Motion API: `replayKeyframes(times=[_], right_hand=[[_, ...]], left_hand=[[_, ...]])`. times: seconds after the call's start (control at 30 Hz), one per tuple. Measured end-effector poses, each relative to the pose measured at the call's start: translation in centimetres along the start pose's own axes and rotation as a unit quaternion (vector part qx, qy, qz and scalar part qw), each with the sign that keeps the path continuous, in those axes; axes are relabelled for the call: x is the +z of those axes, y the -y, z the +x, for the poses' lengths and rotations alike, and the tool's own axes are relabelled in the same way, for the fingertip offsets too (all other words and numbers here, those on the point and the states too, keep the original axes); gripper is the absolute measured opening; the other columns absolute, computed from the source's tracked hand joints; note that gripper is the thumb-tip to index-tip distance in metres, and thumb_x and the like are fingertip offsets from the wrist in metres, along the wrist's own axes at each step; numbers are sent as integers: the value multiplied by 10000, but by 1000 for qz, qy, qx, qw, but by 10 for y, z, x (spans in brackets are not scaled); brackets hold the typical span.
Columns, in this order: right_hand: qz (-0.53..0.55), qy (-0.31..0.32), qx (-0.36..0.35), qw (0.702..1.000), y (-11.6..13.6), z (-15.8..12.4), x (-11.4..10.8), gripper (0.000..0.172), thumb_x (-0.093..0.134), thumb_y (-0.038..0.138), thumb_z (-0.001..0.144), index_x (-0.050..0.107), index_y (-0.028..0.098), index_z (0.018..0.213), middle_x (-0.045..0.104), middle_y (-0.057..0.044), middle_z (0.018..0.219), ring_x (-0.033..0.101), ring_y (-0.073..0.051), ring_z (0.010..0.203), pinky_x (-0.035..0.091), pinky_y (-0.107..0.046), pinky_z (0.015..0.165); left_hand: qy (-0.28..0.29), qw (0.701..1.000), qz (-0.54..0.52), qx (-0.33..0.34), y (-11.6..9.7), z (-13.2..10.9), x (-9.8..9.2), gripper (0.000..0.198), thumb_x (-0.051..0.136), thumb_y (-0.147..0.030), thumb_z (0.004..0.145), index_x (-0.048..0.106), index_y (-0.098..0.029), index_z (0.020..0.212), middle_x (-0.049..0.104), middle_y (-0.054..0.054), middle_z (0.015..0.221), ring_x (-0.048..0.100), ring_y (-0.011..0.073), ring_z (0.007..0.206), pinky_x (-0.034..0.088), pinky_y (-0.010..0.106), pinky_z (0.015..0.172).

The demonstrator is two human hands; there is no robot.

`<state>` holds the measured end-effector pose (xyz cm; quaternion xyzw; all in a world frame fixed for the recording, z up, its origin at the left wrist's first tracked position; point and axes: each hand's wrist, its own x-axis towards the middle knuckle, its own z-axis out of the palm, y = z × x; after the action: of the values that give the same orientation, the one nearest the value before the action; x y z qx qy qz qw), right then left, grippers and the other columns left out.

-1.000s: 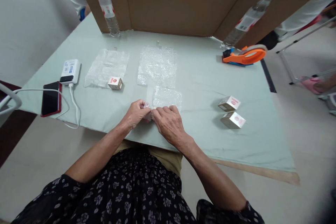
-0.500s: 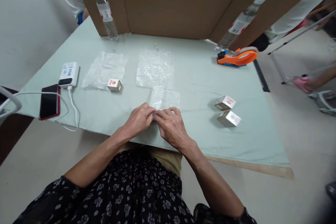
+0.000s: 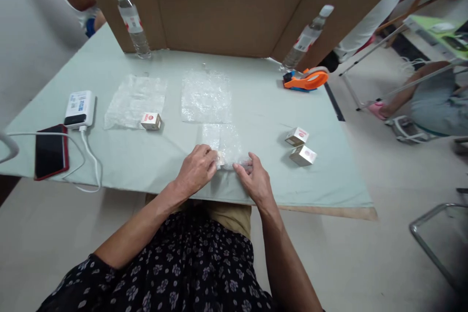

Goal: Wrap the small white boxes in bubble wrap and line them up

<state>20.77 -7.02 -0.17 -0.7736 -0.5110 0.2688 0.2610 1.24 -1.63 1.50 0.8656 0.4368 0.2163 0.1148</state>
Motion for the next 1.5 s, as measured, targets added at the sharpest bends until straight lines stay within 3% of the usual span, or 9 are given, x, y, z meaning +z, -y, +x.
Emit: replayKeyframes(times=[0.2, 0.3, 0.37, 0.5, 0.77, 1.03, 1.3, 1.4, 1.5], right_hand=[[28, 2, 23, 999, 11, 22, 12, 805, 664, 545, 728, 505, 81, 1367, 708, -143, 1034, 657, -274, 943, 496, -365, 837], [18, 1, -1, 1000, 13, 30, 17, 518, 659, 504, 717, 661, 136, 1081, 703, -73, 828, 630, -223, 773, 472, -313, 719], [-6, -5, -22, 1000, 17, 31, 19, 312, 627, 479, 726, 664, 179, 802, 656, -30, 687, 565, -184, 653, 423, -284, 634], [-21, -38, -41, 998, 29, 29, 19, 230, 582, 406, 733, 561, 213, 610, 575, 10, 573, 478, -148, 568, 359, -264, 579], [148, -16, -53, 987, 49, 14, 20, 256, 541, 416, 793, 619, 190, 702, 612, 8, 586, 527, -142, 546, 396, -256, 564], [63, -42, -136, 988, 47, -3, 24, 236, 522, 353, 886, 696, 195, 873, 713, -37, 753, 609, -159, 650, 461, -269, 649], [62, -54, -184, 979, 44, -8, 28, 234, 508, 290, 905, 709, 182, 954, 730, -71, 880, 643, -174, 743, 505, -292, 732], [52, -6, -198, 979, 46, -7, 21, 257, 502, 269, 898, 717, 188, 1014, 735, -82, 948, 655, -183, 788, 514, -303, 772], [69, 86, -215, 970, 44, -2, 7, 296, 480, 256, 914, 716, 199, 1084, 736, -73, 999, 668, -193, 876, 522, -323, 832]], left_hand=[[38, 998, 46, 4, -2, 4, -5, 155, 556, -143, 877, 687, -171, 955, 631, 95, 996, 550, 240, 938, 502, 378, 844], [64, 997, 43, -5, -4, 6, -7, 172, 549, -124, 874, 690, -165, 964, 622, 101, 1018, 553, 236, 959, 507, 367, 858], [78, 996, 38, -14, -5, 6, -8, 180, 536, -126, 885, 687, -163, 975, 614, 104, 1034, 556, 233, 975, 514, 358, 861], [104, 993, 39, -34, -9, 8, -8, 184, 521, -130, 896, 679, -165, 984, 599, 108, 1060, 563, 232, 996, 527, 350, 852], [147, 986, 50, -59, -14, 14, -12, 208, 487, -127, 908, 677, -162, 985, 591, 112, 1089, 584, 226, 999, 541, 337, 822], [132, 989, 15, -65, -11, 13, -9, 195, 497, -121, 900, 672, -165, 974, 584, 104, 1062, 578, 212, 973, 539, 333, 834], [112, 991, -5, -73, -11, 12, -6, 169, 514, -127, 894, 660, -175, 965, 579, 87, 1052, 571, 198, 991, 529, 313, 865], [121, 990, -17, -72, -9, 13, -5, 156, 511, -144, 895, 652, -174, 952, 584, 85, 1027, 579, 199, 967, 531, 315, 856], [107, 990, -60, -65, -2, 13, -1, 170, 508, -139, 873, 639, -175, 975, 595, 78, 1018, 583, 204, 990, 528, 334, 882]])
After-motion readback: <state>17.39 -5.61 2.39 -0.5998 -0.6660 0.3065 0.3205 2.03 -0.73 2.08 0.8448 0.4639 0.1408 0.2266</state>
